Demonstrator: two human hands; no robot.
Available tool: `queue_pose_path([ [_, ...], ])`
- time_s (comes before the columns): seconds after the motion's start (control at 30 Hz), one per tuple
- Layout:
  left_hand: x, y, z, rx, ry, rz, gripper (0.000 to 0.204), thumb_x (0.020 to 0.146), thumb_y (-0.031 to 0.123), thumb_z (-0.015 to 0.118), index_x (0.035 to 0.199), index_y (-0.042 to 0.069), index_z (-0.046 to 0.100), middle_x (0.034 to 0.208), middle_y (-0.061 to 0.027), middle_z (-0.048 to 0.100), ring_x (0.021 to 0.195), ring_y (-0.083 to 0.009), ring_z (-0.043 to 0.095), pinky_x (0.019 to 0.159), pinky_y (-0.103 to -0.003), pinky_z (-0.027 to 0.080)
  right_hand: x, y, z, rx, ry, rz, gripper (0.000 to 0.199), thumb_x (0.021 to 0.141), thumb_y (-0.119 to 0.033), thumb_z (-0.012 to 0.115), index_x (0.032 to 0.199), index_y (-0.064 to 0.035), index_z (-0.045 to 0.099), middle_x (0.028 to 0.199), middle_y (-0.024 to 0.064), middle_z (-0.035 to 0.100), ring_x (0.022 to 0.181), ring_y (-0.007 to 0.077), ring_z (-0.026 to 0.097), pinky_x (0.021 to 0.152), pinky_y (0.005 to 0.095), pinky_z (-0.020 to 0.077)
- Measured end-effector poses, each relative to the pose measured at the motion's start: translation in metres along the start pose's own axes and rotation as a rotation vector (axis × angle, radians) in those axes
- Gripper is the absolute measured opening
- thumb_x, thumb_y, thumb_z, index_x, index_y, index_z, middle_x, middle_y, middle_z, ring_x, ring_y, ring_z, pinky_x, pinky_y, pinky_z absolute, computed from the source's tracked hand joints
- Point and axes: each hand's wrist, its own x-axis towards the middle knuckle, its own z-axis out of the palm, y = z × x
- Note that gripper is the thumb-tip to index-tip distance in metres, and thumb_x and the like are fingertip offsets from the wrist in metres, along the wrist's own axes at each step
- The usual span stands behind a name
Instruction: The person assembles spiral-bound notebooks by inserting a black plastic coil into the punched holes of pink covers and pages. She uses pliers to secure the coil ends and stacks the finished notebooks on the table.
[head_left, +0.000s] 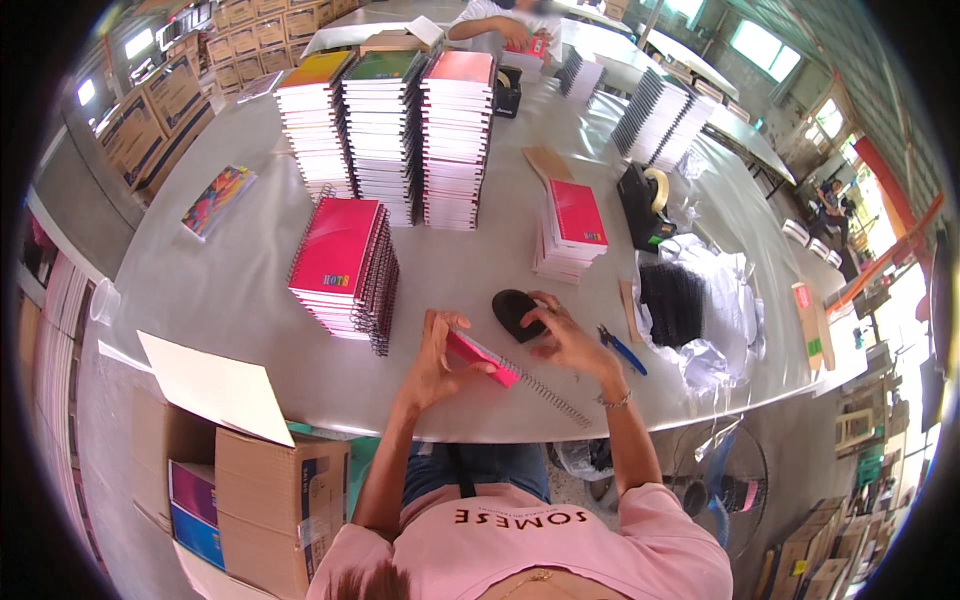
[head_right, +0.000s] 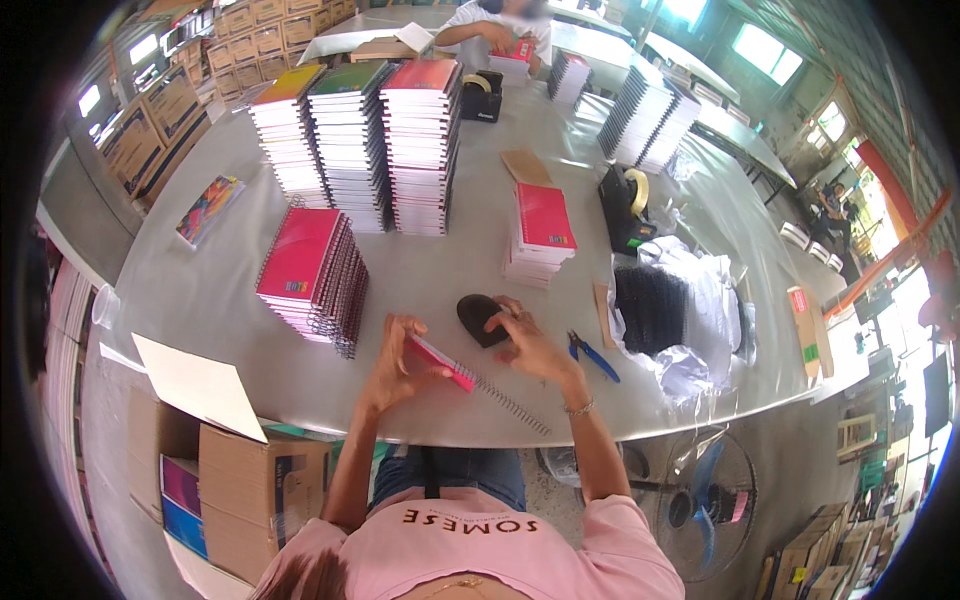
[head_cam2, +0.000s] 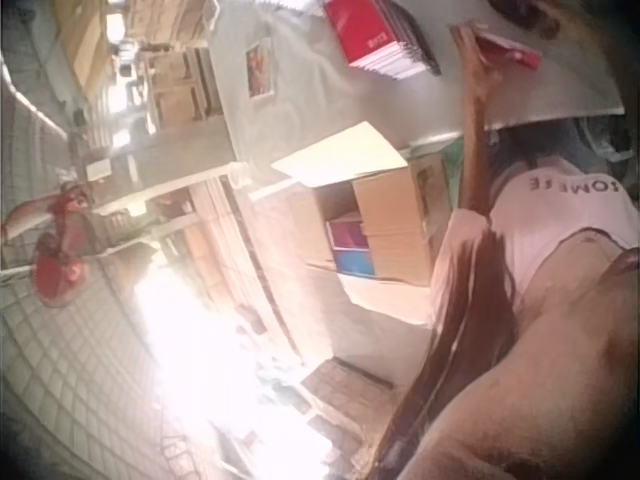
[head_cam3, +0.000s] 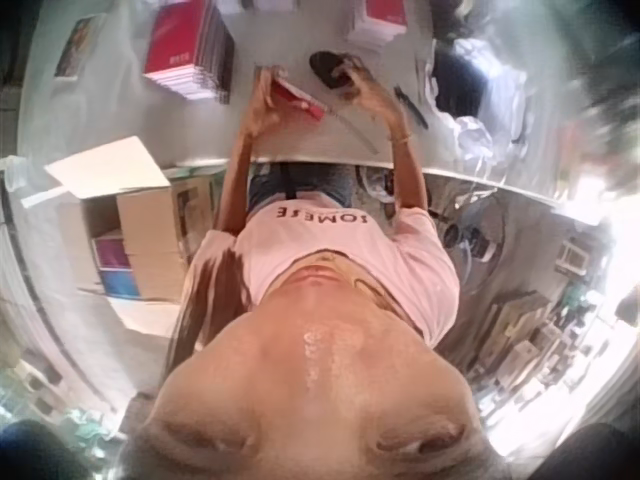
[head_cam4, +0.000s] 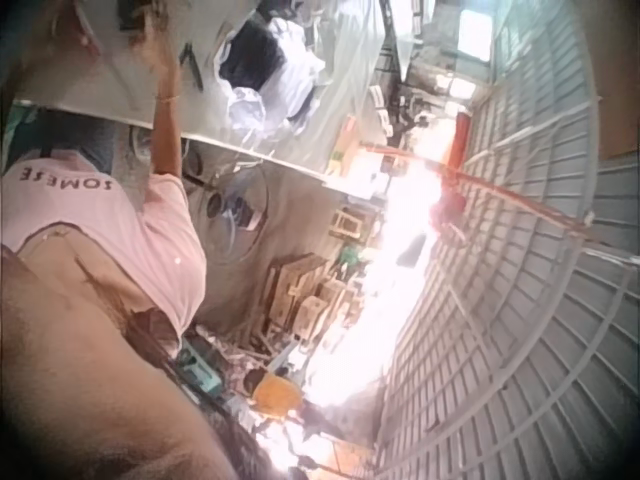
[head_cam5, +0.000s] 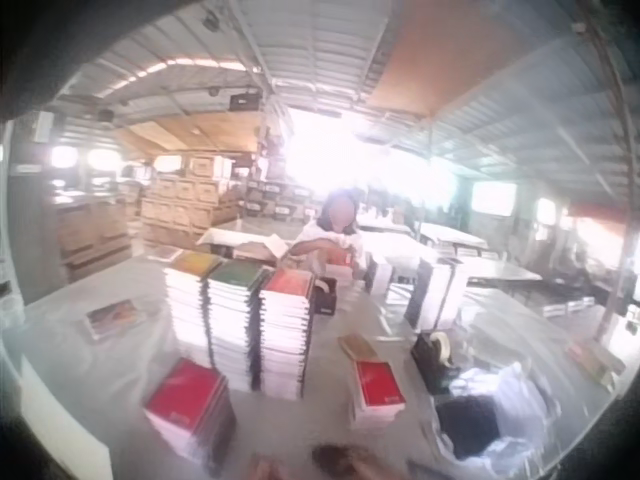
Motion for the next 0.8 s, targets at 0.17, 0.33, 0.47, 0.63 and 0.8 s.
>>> queue_pose_path([
  [0.17,-0.006,-0.001,0.003,-0.093,0.011,-0.115,0.090,0.062,0.029,0.095,0.129,0.006,0.039,0.123,-0.0119,0.043,0.115,-0.0271,0.046,0.100,-0.038,0.040,0.012,-0.011,0.018,0.025,0.061,0.087,0.046,0.070,-0.008,0.082,0.108,-0.0097,0.056,0.148,0.0147,0.035,0.137,0.0376,0.037,0.111,0.0417,0.0353],
  [0.33,-0.008,-0.005,0.010,-0.195,0.039,-0.146,0.107,0.058,0.028,0.097,0.140,0.007,0.031,0.132,-0.0113,0.040,0.121,-0.0258,0.043,0.107,-0.039,0.035,0.024,0.012,0.028,-0.085,0.132,-0.148,0.046,0.072,-0.018,0.084,0.108,-0.0106,0.057,0.149,0.0141,0.036,0.140,0.0361,0.034,0.114,0.0432,0.0309],
  [0.47,-0.011,-0.008,0.008,-0.248,0.050,-0.183,0.115,0.056,0.027,0.097,0.145,0.009,0.026,0.133,-0.0121,0.039,0.124,-0.0267,0.040,0.109,-0.041,0.033,0.021,0.009,0.028,-0.088,0.105,-0.127,0.049,0.069,-0.019,0.086,0.108,-0.0102,0.057,0.149,0.0139,0.038,0.138,0.0342,0.036,0.113,0.0413,0.0308],
  [0.63,-0.012,-0.014,0.009,-0.220,0.042,-0.204,0.117,0.055,0.031,0.097,0.147,0.011,0.027,0.129,-0.0129,0.040,0.122,-0.0268,0.042,0.107,-0.040,0.035,-0.003,-0.010,0.017,0.124,-0.004,0.096,0.046,0.079,-0.022,0.080,0.116,-0.0090,0.057,0.136,0.0096,0.049,0.122,0.0228,0.048,0.102,0.0326,0.0399],
  [0.8,-0.011,-0.009,0.007,-0.239,0.028,-0.242,0.114,0.055,0.035,0.097,0.144,0.013,0.030,0.126,-0.0120,0.042,0.120,-0.0263,0.043,0.105,-0.039,0.037,-0.031,-0.008,0.016,0.864,-0.047,0.148,0.051,0.081,-0.029,0.080,0.118,-0.0020,0.058,0.129,0.0069,0.056,0.116,0.0182,0.052,0.095,0.0274,0.0441],
])
